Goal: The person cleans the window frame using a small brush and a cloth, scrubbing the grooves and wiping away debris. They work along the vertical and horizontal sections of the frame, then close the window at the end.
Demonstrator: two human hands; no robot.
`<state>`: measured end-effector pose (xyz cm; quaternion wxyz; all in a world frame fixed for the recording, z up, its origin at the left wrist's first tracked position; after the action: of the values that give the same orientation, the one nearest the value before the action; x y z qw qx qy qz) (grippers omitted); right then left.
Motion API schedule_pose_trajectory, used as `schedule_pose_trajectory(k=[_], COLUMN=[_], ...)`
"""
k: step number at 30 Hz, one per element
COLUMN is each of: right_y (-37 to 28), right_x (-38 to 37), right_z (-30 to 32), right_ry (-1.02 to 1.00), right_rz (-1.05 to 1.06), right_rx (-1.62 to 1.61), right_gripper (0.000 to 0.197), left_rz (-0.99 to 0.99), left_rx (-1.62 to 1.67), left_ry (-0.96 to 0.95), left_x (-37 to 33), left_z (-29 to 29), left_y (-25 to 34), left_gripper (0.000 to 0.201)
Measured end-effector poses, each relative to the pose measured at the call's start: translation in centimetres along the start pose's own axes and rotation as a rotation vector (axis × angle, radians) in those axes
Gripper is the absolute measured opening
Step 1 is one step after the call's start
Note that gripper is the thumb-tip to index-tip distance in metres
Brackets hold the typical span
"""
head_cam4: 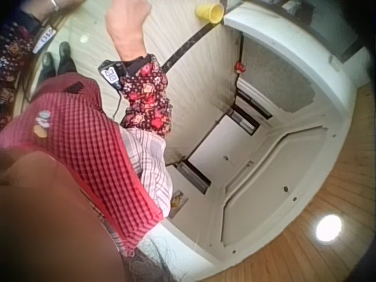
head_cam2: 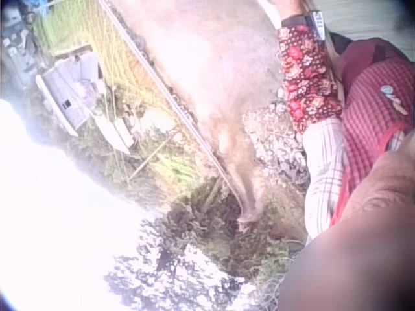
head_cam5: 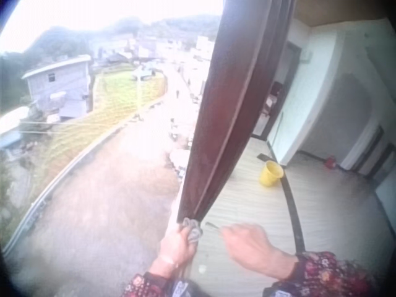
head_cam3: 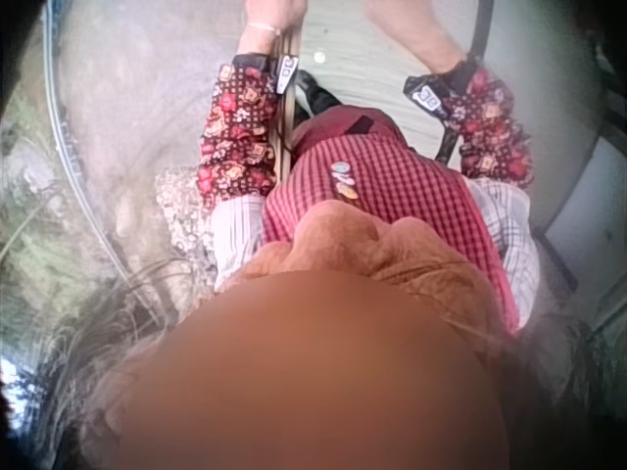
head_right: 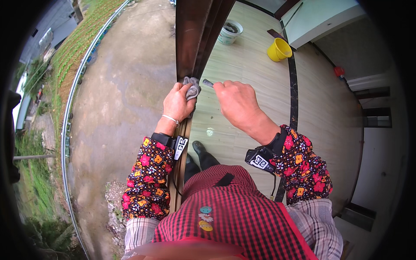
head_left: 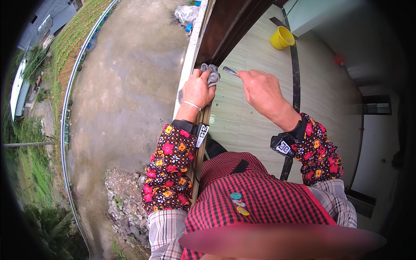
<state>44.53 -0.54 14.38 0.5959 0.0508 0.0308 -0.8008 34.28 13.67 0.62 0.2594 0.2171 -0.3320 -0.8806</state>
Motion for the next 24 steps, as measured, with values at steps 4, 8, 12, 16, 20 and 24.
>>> schedule_pose_trajectory(k=[4,8,12,16,20,24], right_y=[-0.8,-1.3,-1.2,-1.0,-0.6,-0.2], right_x=[-0.7,-1.3,-1.4,-2.2,-3.9,-5.8], right_z=[-0.6,-1.2,-1.7,-2.3,-3.4,-4.4], right_ry=[-0.002,-0.035,-0.085,-0.062,-0.226,-0.279], right_rz=[0.046,0.06,0.048,0.029,-0.025,-0.045], right_rx=[0.007,0.101,0.202,0.21,0.225,0.194], right_gripper=[0.017,0.009,0.007,0.006,0.006,0.008], left_rz=[-0.015,-0.056,-0.124,-0.113,-0.07,-0.055], left_rx=[-0.003,0.005,-0.038,-0.032,-0.033,-0.046], left_ry=[0.02,0.048,0.06,0.02,-0.017,-0.06], left_x=[0.1,0.8,1.9,1.5,-0.3,-1.7], left_z=[0.2,0.2,-0.2,-1.5,-2.8,-2.8], left_y=[0.6,1.8,3.3,4.2,4.1,3.3], left_gripper=[0.041,0.044,0.047,0.049,0.034,0.023])
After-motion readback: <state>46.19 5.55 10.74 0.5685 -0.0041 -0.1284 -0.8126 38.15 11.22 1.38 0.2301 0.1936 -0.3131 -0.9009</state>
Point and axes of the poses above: each hand's wrist, its own x-axis away from the middle knuckle, its own z-axis out of the back of the hand, y = z × x, the point moved 1 cm from there along -x, towards the middle knuckle, and after that the axes turned 2 degrees about -x, right-handed, at the moved point
